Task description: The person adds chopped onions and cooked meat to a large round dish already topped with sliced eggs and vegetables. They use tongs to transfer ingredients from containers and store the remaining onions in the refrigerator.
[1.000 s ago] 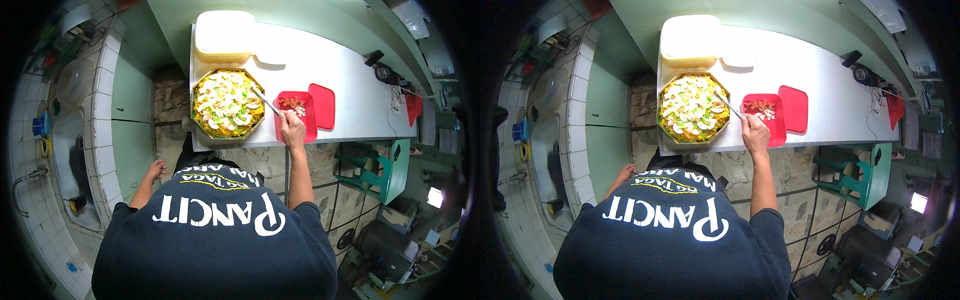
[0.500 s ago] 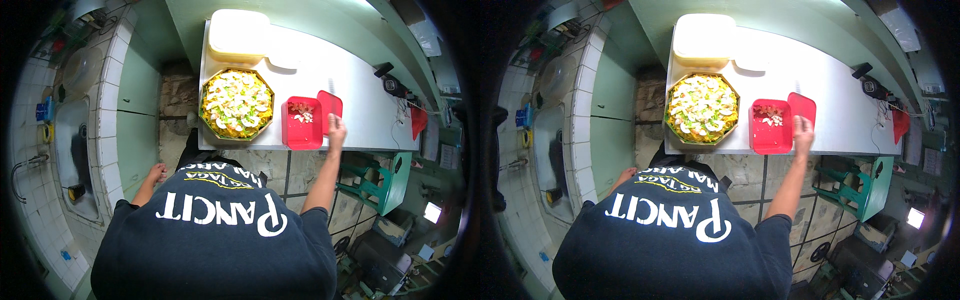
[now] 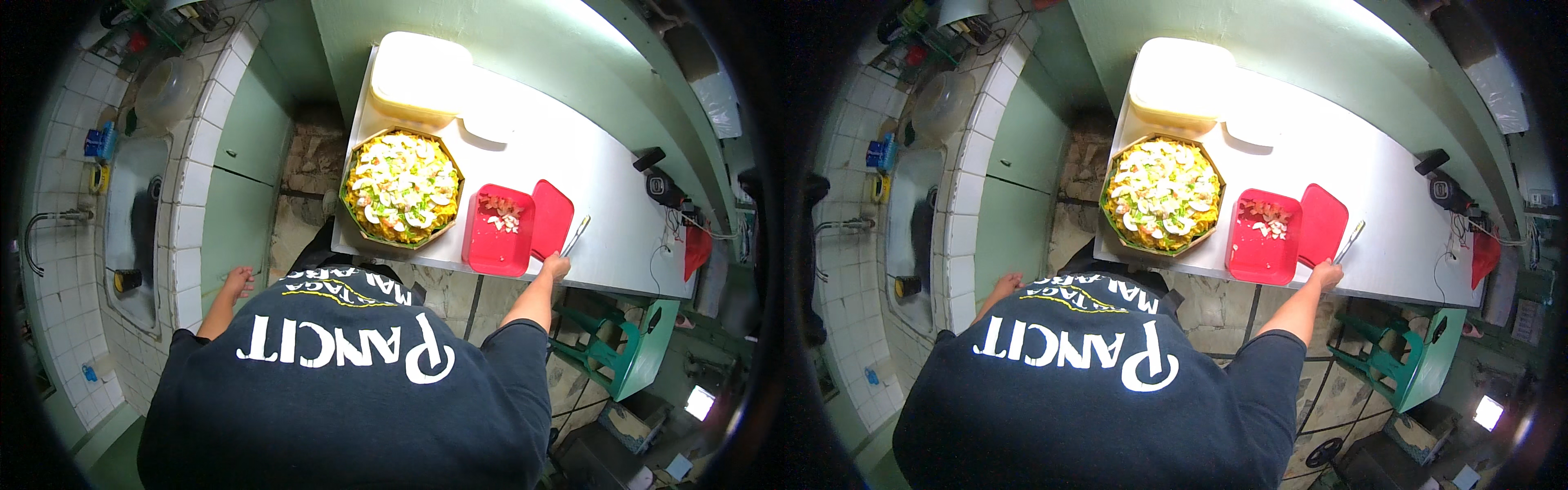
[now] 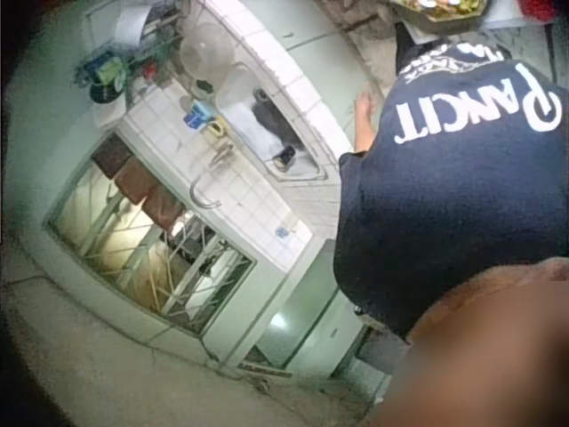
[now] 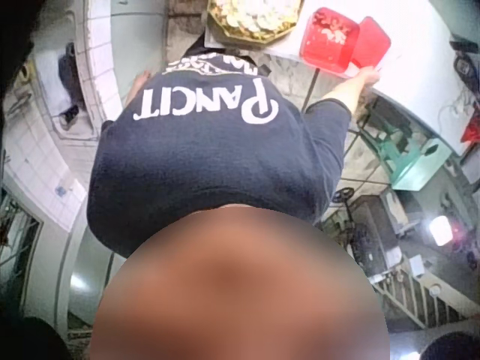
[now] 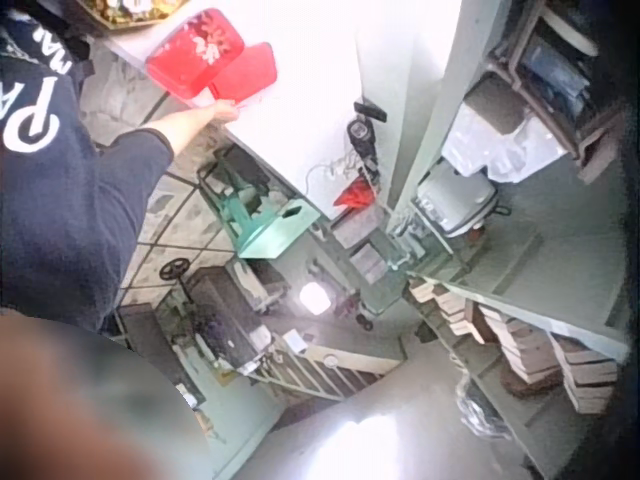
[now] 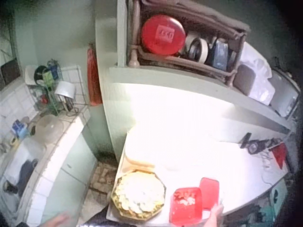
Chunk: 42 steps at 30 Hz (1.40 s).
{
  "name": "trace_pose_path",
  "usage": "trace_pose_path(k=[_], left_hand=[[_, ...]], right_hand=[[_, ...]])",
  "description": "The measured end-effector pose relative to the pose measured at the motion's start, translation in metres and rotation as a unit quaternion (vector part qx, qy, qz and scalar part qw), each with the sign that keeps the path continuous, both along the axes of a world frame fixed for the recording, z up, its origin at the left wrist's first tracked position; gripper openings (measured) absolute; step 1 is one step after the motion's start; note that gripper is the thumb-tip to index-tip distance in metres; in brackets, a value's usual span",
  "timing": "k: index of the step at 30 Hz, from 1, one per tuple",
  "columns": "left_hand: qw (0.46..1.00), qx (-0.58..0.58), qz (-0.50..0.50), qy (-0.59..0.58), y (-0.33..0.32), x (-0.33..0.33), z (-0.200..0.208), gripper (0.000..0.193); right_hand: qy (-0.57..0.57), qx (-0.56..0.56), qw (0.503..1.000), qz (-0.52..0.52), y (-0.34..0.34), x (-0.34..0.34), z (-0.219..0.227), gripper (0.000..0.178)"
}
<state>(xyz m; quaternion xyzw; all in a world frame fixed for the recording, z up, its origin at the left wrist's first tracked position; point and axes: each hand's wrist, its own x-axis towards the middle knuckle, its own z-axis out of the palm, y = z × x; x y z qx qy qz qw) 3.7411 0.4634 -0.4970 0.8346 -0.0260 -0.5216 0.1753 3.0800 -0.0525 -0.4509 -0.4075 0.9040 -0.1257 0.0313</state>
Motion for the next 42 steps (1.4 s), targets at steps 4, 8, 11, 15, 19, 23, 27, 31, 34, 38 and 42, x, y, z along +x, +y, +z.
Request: trace_pose_path(k=[4, 8, 11, 15, 19, 23, 27, 31, 34, 38, 42], left_hand=[[0.999, 0.017, -0.007, 0.028, 0.000, 0.006, 0.002, 0.032], [0.999, 0.010, -0.030, 0.016, 0.010, 0.016, -0.013, 0.032], [0.998, 0.007, -0.052, 0.029, -0.023, 0.004, -0.013, 0.033], [0.996, 0.001, -0.065, 0.062, -0.053, -0.006, -0.032, 0.033], [0.993, -0.039, -0.075, 0.085, -0.079, -0.014, -0.036, 0.032], [0.993, -0.063, -0.044, 0.095, -0.076, -0.008, -0.041, 0.032], [0.995, -0.057, -0.023, 0.078, -0.050, 0.001, -0.041, 0.033], [0.997, -0.026, -0.055, 0.055, -0.052, -0.007, -0.030, 0.034], [0.994, -0.020, -0.087, 0.055, -0.047, -0.014, -0.043, 0.034], [0.993, -0.075, -0.069, 0.067, 0.001, 0.020, -0.107, 0.033], [0.989, -0.088, -0.111, 0.044, 0.009, 0.024, -0.121, 0.033]], right_hand=[[-0.007, -0.129, 0.991, -0.046, -0.001, -0.038, 0.003, 0.030], [-0.096, -0.339, 0.934, 0.057, 0.007, -0.024, 0.059, 0.032], [-0.035, -0.349, 0.922, 0.166, 0.063, 0.041, 0.133, 0.023], [0.016, -0.395, 0.812, 0.429, 0.129, 0.106, 0.130, 0.018], [-0.019, -0.299, 0.793, 0.531, 0.168, 0.142, 0.069, 0.037], [-0.038, -0.282, 0.802, 0.525, 0.173, 0.153, 0.059, 0.034], [0.001, -0.425, 0.810, 0.405, 0.131, 0.122, 0.075, 0.020], [-0.159, -0.438, 0.879, 0.103, 0.080, 0.049, 0.078, 0.015], [-0.132, -0.375, 0.914, 0.079, 0.054, -0.009, 0.072, 0.021], [-0.164, -0.220, 0.957, 0.091, 0.063, -0.023, 0.102, 0.029], [-0.109, -0.059, 0.964, 0.234, 0.104, 0.051, 0.127, 0.032]])
